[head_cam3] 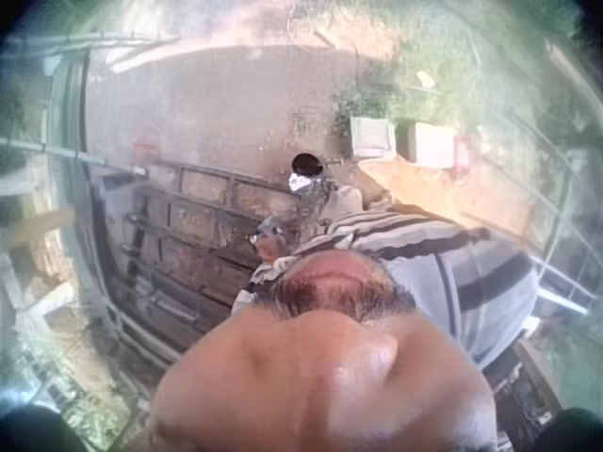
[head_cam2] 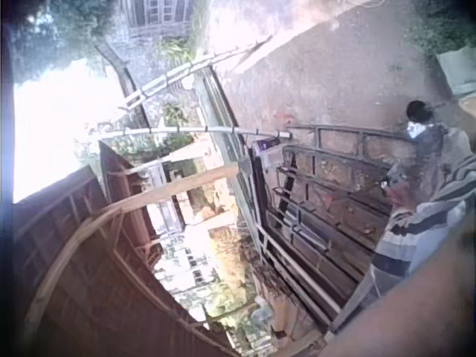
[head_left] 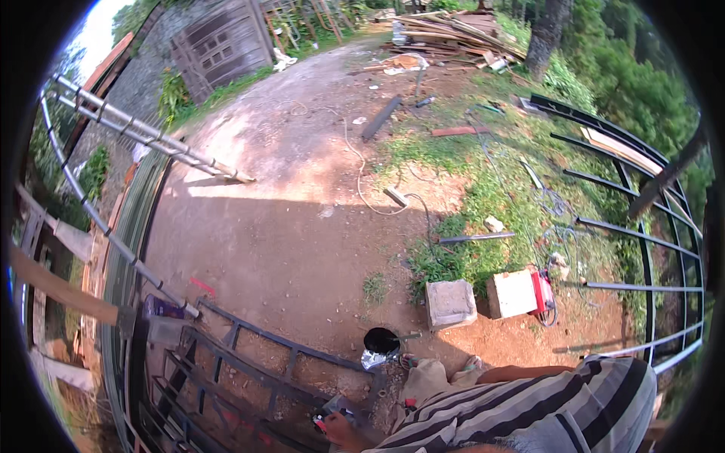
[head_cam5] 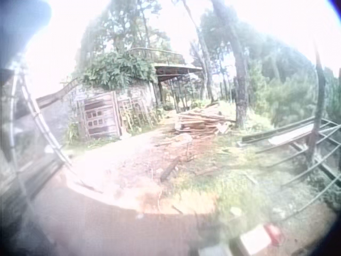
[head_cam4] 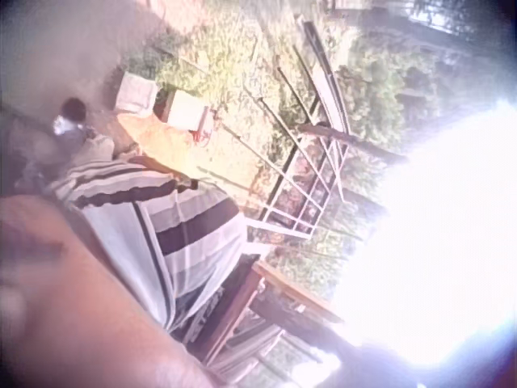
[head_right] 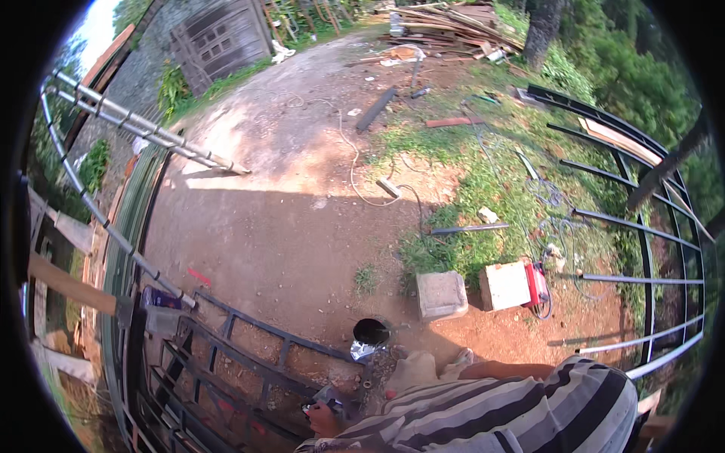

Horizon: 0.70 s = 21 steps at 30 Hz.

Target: The person positions a curved wooden board onto a metal frame by hand and secures it by driving a screw into the wood.

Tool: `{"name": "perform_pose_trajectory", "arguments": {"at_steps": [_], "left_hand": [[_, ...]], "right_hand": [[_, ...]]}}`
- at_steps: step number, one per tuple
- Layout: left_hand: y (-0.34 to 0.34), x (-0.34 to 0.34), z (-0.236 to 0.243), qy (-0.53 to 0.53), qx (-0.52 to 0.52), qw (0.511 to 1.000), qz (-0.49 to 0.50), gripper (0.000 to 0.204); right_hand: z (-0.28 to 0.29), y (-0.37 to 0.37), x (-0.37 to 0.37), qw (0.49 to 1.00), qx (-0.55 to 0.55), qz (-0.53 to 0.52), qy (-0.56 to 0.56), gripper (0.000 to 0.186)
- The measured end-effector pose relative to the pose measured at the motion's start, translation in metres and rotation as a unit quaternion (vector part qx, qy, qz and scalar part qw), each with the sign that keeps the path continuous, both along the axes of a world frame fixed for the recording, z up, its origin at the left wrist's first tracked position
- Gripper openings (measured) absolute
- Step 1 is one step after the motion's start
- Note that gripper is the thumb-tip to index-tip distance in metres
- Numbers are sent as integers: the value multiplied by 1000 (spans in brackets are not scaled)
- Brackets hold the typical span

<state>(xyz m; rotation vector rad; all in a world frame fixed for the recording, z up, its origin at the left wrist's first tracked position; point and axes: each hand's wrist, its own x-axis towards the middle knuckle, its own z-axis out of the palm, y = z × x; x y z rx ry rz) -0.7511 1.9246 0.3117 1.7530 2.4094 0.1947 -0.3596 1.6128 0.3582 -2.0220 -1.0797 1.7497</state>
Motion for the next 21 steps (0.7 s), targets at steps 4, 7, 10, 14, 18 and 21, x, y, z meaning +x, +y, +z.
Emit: {"name": "perform_pose_trajectory", "arguments": {"at_steps": [4, 7, 10, 14, 18, 21], "left_hand": [[-15, 28, -3, -30, -1, 998, -55, 37], [-23, 50, -23, -49, -9, 989, -136, 37], [-5, 56, -24, -65, -6, 980, -190, 38], [55, 83, -13, -154, 9, 945, -288, 39], [-51, 191, -3, -269, -167, 872, -374, 46], [-33, 200, 0, -305, -163, 847, -405, 46]], "right_hand": [[2, -100, -16, 998, -6, -10, -62, 45], [-18, -198, -41, 938, 20, -300, -174, 43], [-7, -241, -69, 775, -51, -587, -227, 34], [-80, -312, -107, 715, -165, -664, -142, 32], [-132, -463, -146, 653, -247, -714, -61, 26], [-132, -423, -140, 666, -213, -714, -7, 30]]}}
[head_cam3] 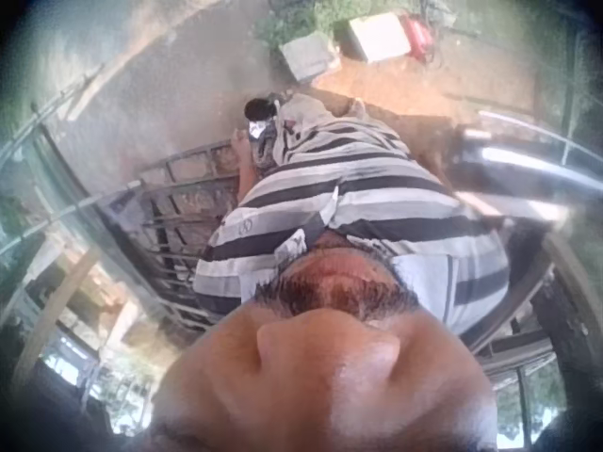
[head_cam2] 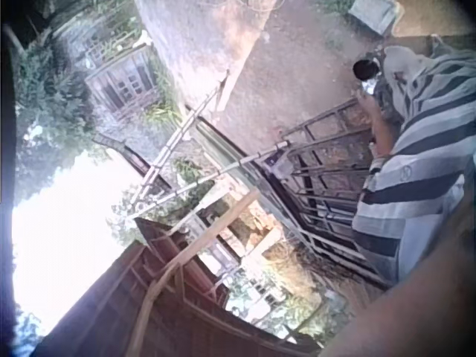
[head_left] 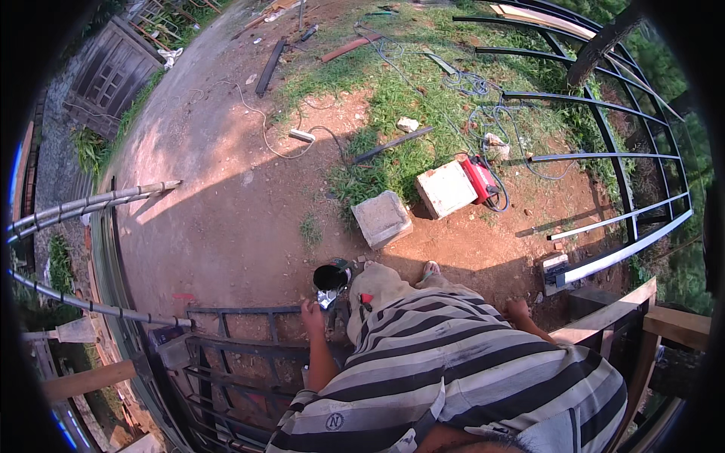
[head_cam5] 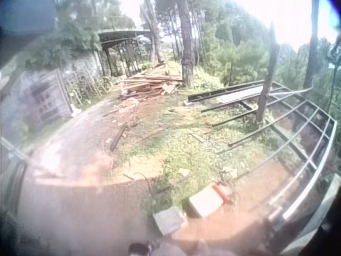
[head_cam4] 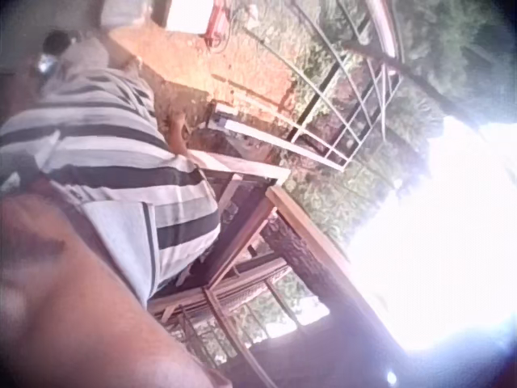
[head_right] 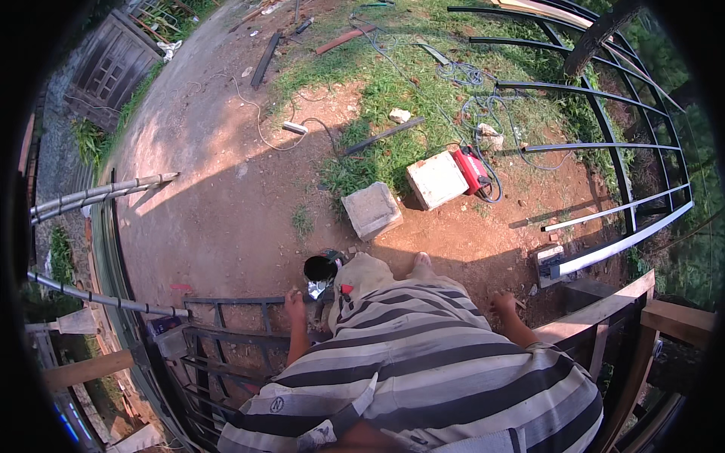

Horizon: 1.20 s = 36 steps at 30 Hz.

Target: The person positions a curved wooden board onto a metal frame by hand and secures it by driving a screw into the wood.

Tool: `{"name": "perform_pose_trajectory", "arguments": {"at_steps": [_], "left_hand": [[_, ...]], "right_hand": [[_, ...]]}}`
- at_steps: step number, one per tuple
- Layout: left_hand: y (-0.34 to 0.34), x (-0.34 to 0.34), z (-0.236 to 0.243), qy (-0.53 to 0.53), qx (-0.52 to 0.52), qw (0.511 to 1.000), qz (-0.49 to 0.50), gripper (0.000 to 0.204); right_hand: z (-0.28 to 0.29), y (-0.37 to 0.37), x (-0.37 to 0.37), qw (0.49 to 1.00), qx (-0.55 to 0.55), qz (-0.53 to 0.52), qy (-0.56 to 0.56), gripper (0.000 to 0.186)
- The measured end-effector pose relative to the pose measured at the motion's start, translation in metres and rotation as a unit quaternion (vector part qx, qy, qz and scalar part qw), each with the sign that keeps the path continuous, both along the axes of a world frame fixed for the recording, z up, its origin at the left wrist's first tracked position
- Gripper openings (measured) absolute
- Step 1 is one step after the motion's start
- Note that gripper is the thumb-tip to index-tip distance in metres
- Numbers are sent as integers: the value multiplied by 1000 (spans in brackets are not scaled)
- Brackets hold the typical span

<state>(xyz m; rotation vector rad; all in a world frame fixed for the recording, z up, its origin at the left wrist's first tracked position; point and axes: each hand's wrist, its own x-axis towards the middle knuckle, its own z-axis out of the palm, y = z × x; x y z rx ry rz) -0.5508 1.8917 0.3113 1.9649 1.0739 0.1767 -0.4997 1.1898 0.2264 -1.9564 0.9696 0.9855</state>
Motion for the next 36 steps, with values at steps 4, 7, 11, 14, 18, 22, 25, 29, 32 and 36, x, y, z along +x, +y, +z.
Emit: {"name": "perform_pose_trajectory", "arguments": {"at_steps": [4, 7, 11, 14, 18, 22, 25, 29, 32, 36], "left_hand": [[-3, -37, -39, 56, 23, 998, 14, 46], [-65, -52, -93, 132, -177, 969, 115, 31], [56, -81, -118, 115, -82, 984, 106, 26], [61, -57, -120, 80, -140, 970, 180, 24], [53, 18, -111, 100, -275, 927, 234, 22], [169, 68, -112, 26, -231, 951, 206, 34], [293, 117, -121, -51, -210, 948, 233, 31], [268, 174, -105, -60, -307, 901, 300, 26], [338, 177, -107, -73, -325, 875, 351, 23], [324, 190, -118, 39, -342, 837, 426, 13]], "right_hand": [[32, 61, 50, 997, 49, -56, -26, 34], [61, 51, 100, 997, 17, -4, -80, 36], [87, 170, 187, 976, 152, 11, -153, 36], [99, 199, 223, 977, 144, 19, -157, 36], [95, 205, 248, 991, 54, 21, -122, 36], [83, 288, 256, 997, -13, 60, -56, 36], [72, 335, 302, 912, -74, 363, -175, 34], [130, 338, 327, 922, -178, 316, -135, 32], [144, 427, 375, 970, -90, 115, -196, 32], [182, 451, 403, 906, -246, 233, -253, 31]]}}
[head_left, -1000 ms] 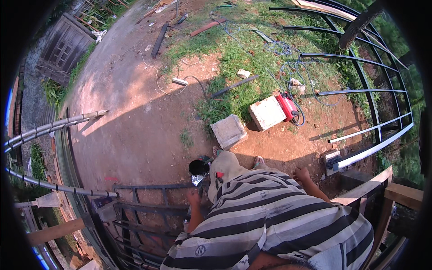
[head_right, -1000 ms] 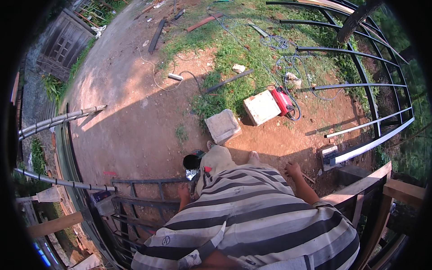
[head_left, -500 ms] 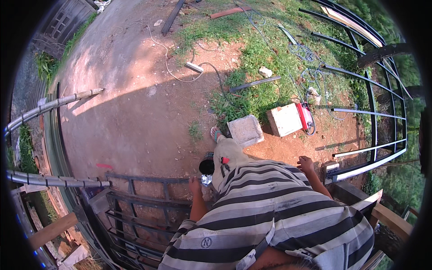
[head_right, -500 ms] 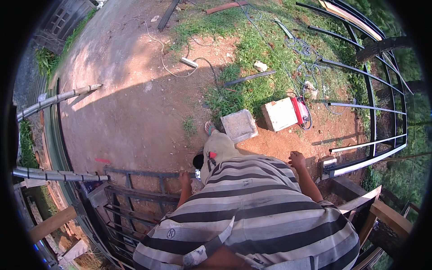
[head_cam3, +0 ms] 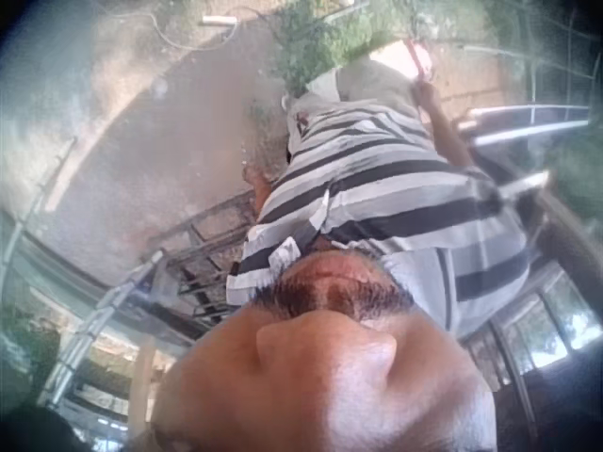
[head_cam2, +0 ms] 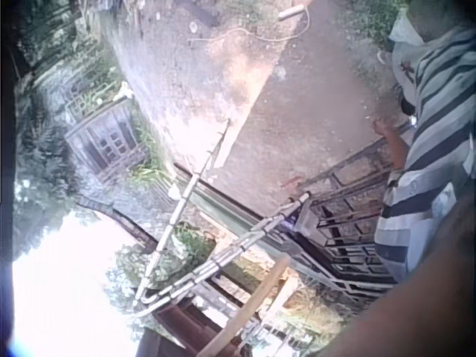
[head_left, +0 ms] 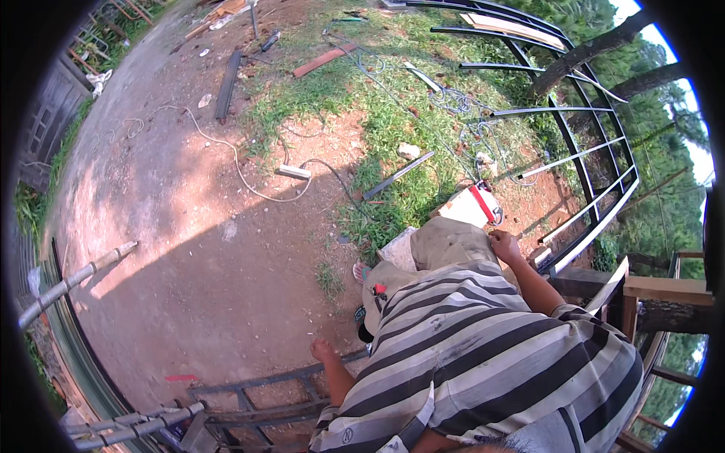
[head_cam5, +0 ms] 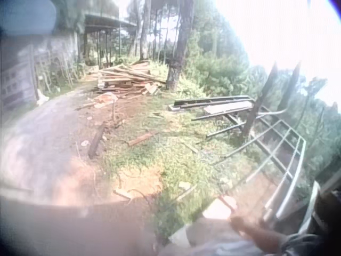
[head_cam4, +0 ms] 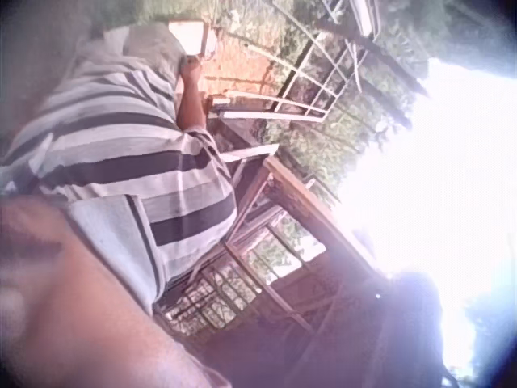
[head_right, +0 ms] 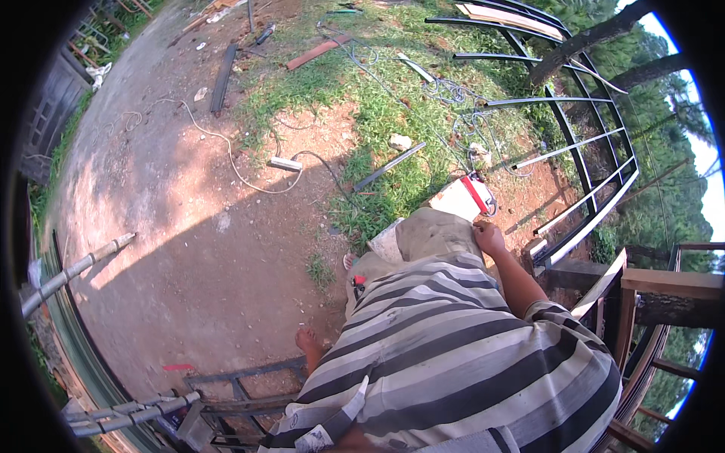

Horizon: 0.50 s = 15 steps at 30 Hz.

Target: The person positions a curved wooden board onto a metal frame by hand and secures it by driving a screw into the wood.

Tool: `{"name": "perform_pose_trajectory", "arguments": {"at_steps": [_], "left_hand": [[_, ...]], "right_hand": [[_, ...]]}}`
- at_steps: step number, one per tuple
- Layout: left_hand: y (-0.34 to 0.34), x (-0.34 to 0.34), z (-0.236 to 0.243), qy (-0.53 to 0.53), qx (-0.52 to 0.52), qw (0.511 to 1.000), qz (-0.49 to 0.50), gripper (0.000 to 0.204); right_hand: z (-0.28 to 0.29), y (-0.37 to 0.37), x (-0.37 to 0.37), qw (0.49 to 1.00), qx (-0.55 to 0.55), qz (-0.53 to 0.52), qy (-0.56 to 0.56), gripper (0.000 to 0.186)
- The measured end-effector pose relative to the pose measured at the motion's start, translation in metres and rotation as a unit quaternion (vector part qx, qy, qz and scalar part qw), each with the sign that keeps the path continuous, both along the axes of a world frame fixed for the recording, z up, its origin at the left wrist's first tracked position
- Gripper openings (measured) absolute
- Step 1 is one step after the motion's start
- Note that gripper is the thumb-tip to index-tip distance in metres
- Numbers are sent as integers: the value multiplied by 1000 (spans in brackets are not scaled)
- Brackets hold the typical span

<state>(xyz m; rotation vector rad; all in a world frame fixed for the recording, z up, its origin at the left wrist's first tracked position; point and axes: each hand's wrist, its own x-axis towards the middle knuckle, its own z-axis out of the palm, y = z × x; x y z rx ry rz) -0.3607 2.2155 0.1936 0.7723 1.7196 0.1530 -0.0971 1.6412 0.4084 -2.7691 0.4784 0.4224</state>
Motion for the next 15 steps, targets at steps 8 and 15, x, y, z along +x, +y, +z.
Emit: {"name": "perform_pose_trajectory", "arguments": {"at_steps": [8, 15], "left_hand": [[92, 36, -34, -26, -97, 958, -270, 31], [167, 166, -14, -256, -198, 946, -29, 40]], "right_hand": [[-51, 40, 6, 995, 53, -47, 75, 37], [-87, 100, 83, 964, 156, -69, 206, 33]]}}
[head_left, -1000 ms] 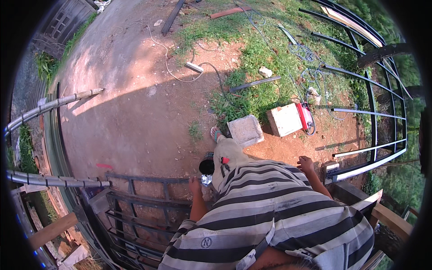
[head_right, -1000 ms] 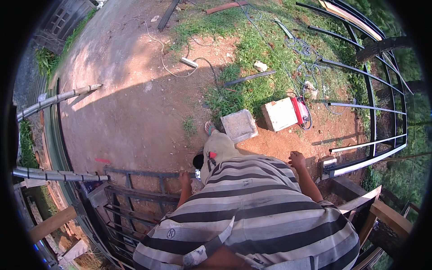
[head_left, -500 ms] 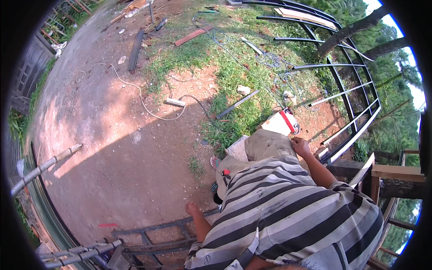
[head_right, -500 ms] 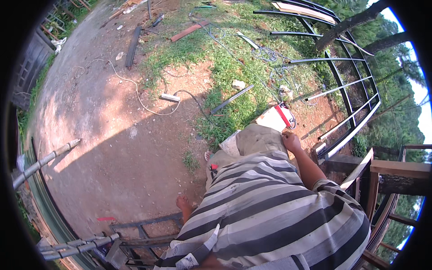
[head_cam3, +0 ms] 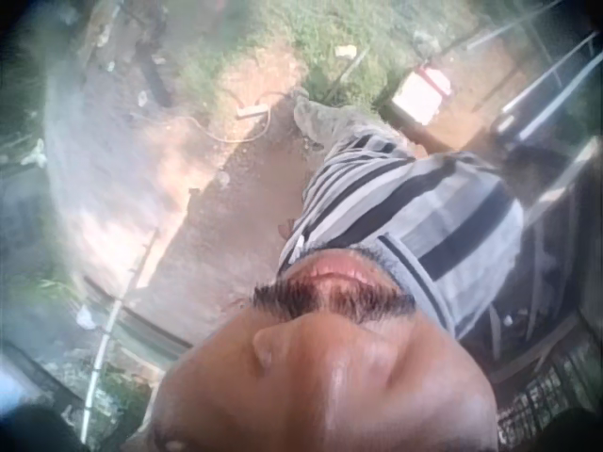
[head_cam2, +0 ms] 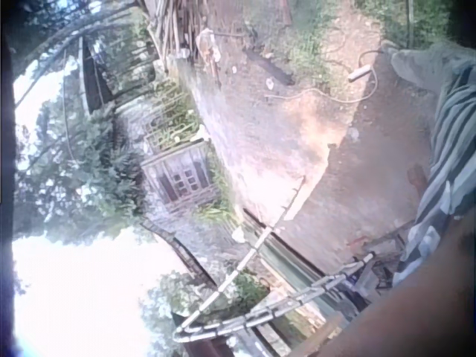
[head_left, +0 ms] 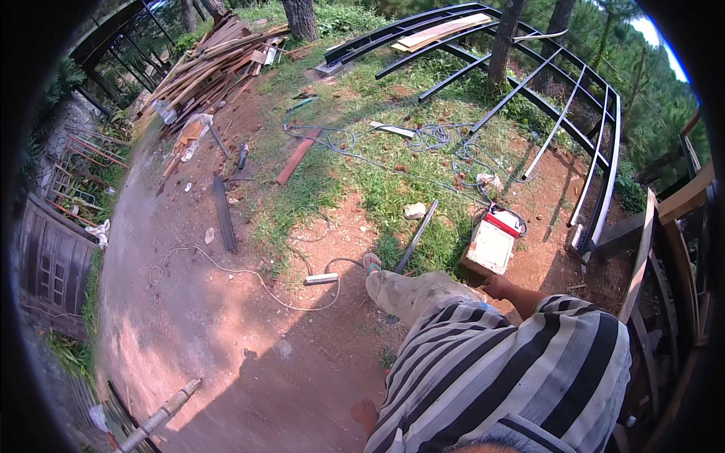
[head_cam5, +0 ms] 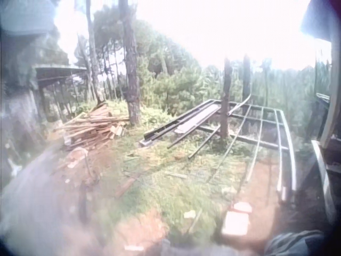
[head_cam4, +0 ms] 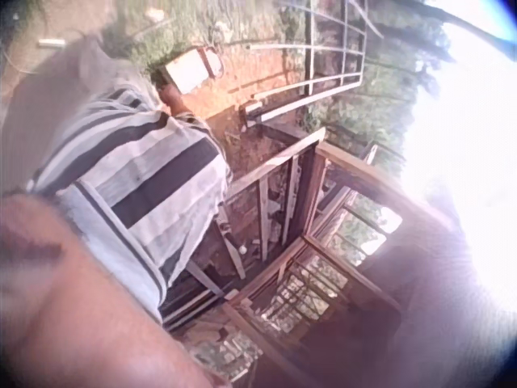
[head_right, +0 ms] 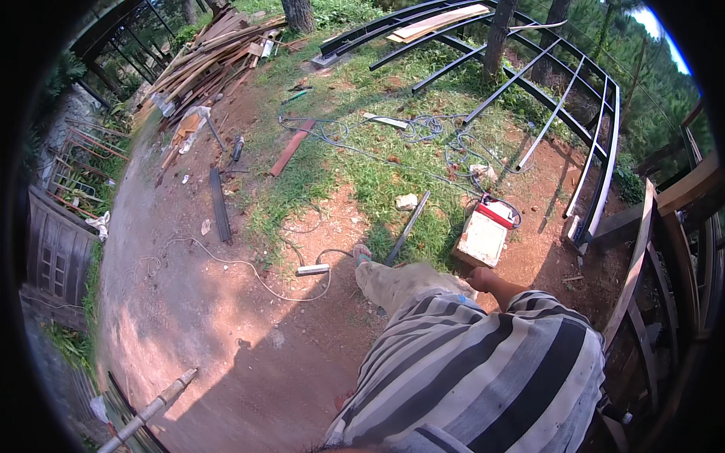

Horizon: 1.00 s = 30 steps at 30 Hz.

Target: The person positions a curved wooden board onto a metal frame by hand and secures it by driving a screw into the wood.

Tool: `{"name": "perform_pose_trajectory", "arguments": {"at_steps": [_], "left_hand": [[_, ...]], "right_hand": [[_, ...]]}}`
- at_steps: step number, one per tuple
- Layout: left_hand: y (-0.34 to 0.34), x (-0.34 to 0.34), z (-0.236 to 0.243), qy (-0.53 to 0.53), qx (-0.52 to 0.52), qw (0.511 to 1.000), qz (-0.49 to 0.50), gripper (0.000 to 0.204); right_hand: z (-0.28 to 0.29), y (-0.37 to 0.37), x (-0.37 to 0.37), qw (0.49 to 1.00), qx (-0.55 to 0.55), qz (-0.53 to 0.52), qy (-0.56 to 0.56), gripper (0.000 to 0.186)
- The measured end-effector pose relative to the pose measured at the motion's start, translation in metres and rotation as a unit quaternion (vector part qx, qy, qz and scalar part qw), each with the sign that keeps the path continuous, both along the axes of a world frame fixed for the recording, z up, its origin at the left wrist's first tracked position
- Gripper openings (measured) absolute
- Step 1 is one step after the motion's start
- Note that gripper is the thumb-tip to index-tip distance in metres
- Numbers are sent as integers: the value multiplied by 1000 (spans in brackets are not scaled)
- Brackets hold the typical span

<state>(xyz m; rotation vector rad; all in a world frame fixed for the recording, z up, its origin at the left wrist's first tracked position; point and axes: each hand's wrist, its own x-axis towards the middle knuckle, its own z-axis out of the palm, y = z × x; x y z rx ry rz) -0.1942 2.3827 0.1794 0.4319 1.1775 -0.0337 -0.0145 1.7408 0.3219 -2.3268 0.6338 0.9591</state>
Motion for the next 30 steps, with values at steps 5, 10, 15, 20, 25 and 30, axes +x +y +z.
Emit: {"name": "perform_pose_trajectory", "arguments": {"at_steps": [5, 10, 15, 20, 25, 30], "left_hand": [[34, 128, 15, 26, 40, 998, -33, 47], [49, 265, 31, 60, 120, 986, -100, 51], [71, 395, 67, 77, 218, 956, -182, 54], [19, 541, 84, 74, 226, 934, -267, 57], [21, 641, 80, 90, 238, 893, -371, 55], [16, 721, 54, 123, 227, 879, -401, 41]], "right_hand": [[-54, 4, 117, 997, -30, 49, -50, 38], [-69, 49, 288, 989, 18, 2, -145, 41], [19, 118, 461, 961, 128, 22, -244, 45], [58, 78, 519, 954, 92, -21, -283, 40], [76, 87, 551, 956, 76, -78, -271, 38], [53, 98, 574, 963, 75, -112, -235, 35]]}}
